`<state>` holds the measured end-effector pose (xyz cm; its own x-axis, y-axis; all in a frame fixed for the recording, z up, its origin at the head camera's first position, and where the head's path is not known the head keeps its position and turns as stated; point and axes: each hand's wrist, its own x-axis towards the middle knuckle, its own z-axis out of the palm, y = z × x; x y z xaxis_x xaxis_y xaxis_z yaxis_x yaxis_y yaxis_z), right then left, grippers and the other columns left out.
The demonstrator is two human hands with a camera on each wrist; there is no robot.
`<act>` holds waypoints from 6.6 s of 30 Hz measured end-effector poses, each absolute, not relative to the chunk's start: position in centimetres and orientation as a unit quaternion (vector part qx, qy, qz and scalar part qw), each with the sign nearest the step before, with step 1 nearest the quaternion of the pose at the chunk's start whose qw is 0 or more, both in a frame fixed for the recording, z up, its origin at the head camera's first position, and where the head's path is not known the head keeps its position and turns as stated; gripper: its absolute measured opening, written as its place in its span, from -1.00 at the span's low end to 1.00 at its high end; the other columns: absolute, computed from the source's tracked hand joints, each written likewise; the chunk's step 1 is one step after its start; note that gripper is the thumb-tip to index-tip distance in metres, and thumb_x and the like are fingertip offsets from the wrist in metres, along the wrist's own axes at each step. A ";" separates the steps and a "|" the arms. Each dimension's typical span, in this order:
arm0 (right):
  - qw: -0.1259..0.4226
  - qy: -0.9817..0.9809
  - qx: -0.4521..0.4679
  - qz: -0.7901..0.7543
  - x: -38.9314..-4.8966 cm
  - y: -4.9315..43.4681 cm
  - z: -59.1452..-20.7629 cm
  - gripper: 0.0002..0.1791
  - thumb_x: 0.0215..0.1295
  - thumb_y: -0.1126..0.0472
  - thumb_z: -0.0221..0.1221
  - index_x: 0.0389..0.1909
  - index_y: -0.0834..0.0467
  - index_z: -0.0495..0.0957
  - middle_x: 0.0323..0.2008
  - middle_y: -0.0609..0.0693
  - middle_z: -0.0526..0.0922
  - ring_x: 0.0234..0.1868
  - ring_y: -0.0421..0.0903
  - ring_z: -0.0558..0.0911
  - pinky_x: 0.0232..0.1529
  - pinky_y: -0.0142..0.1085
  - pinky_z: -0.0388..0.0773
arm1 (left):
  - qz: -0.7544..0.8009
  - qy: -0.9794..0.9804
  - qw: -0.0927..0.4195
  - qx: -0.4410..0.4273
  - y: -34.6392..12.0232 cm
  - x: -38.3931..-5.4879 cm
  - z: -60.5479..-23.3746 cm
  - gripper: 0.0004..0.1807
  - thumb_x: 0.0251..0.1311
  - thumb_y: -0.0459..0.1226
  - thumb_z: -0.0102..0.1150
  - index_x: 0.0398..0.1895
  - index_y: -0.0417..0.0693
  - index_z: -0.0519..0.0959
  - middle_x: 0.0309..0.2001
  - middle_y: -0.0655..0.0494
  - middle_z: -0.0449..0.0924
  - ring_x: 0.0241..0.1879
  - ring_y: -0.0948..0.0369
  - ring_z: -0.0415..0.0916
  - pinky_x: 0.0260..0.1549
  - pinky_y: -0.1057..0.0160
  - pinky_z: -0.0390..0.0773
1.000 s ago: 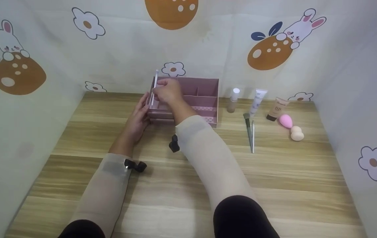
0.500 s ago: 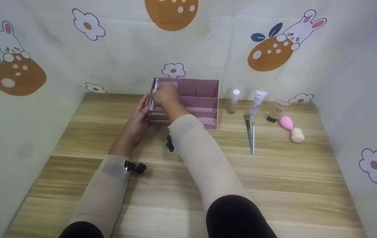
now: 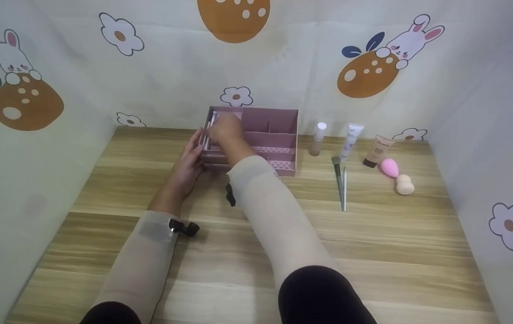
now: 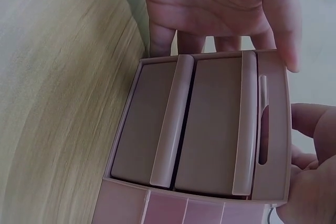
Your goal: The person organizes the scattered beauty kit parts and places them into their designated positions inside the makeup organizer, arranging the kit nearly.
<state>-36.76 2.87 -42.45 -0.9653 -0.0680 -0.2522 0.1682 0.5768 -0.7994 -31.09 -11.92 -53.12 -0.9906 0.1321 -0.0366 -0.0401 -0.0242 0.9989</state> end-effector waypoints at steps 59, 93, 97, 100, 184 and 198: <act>0.053 0.639 -0.016 -0.767 -28.6 17.5 -43.1 -0.70 0.44 0.37 0.34 0.14 0.21 0.64 -0.26 -0.06 0.78 -0.25 -0.15 0.77 -0.07 -0.32 0.82 | 0.706 0.706 0.058 0.018 -11.9 -30.6 -53.0 -0.41 0.65 0.11 -0.12 0.66 0.68 0.15 0.78 0.30 -0.08 0.77 0.10 -0.17 0.73 -0.10 -0.02; 0.056 0.693 0.100 -0.712 -24.3 36.0 -48.7 -0.82 0.47 0.27 0.34 0.00 0.00 0.65 -0.27 -0.16 0.84 -0.32 -0.22 0.81 -0.22 -0.38 0.80 | 0.708 0.703 0.068 0.023 -11.9 -30.7 -53.1 -0.43 0.64 0.17 -0.14 0.63 0.77 0.14 0.78 0.32 -0.11 0.78 0.08 -0.20 0.72 -0.20 0.00; 0.098 0.737 0.122 -0.658 -24.3 36.4 -49.1 -0.64 0.50 0.20 0.32 0.23 0.12 0.53 -0.25 -0.25 0.81 -0.27 -0.26 0.80 -0.13 -0.39 0.80 | 0.711 0.700 0.069 0.022 -12.0 -30.7 -53.0 -0.45 0.63 0.18 -0.13 0.61 0.81 0.16 0.78 0.35 -0.10 0.78 0.10 -0.19 0.72 -0.18 0.01; 0.126 0.766 0.131 -0.616 -24.4 36.5 -49.4 -0.43 0.53 0.19 0.28 0.45 0.27 0.39 -0.27 -0.31 0.80 -0.25 -0.30 0.78 -0.08 -0.39 0.79 | 0.710 0.700 0.069 0.020 -12.0 -30.7 -53.0 -0.45 0.63 0.17 -0.12 0.60 0.81 0.16 0.78 0.35 -0.12 0.78 0.12 -0.20 0.72 -0.14 0.00; 0.089 0.761 0.073 -0.638 -24.0 29.2 -46.0 -0.53 0.44 0.36 0.27 0.32 0.38 0.50 -0.31 -0.24 0.81 -0.33 -0.28 0.76 -0.19 -0.40 0.80 | 0.706 0.705 0.060 0.029 -11.8 -30.7 -53.0 -0.46 0.66 0.13 -0.16 0.62 0.77 0.16 0.77 0.36 -0.06 0.78 0.13 -0.17 0.74 -0.11 -0.02; 0.074 0.686 0.048 -0.723 -25.3 24.0 -44.9 -0.75 0.38 0.46 0.26 0.01 0.16 0.66 -0.31 -0.12 0.81 -0.37 -0.22 0.74 -0.26 -0.39 0.79 | 0.703 0.709 0.062 0.022 -11.9 -30.7 -53.0 -0.40 0.65 0.16 -0.17 0.68 0.66 0.11 0.77 0.36 -0.08 0.78 0.13 -0.17 0.73 -0.09 0.00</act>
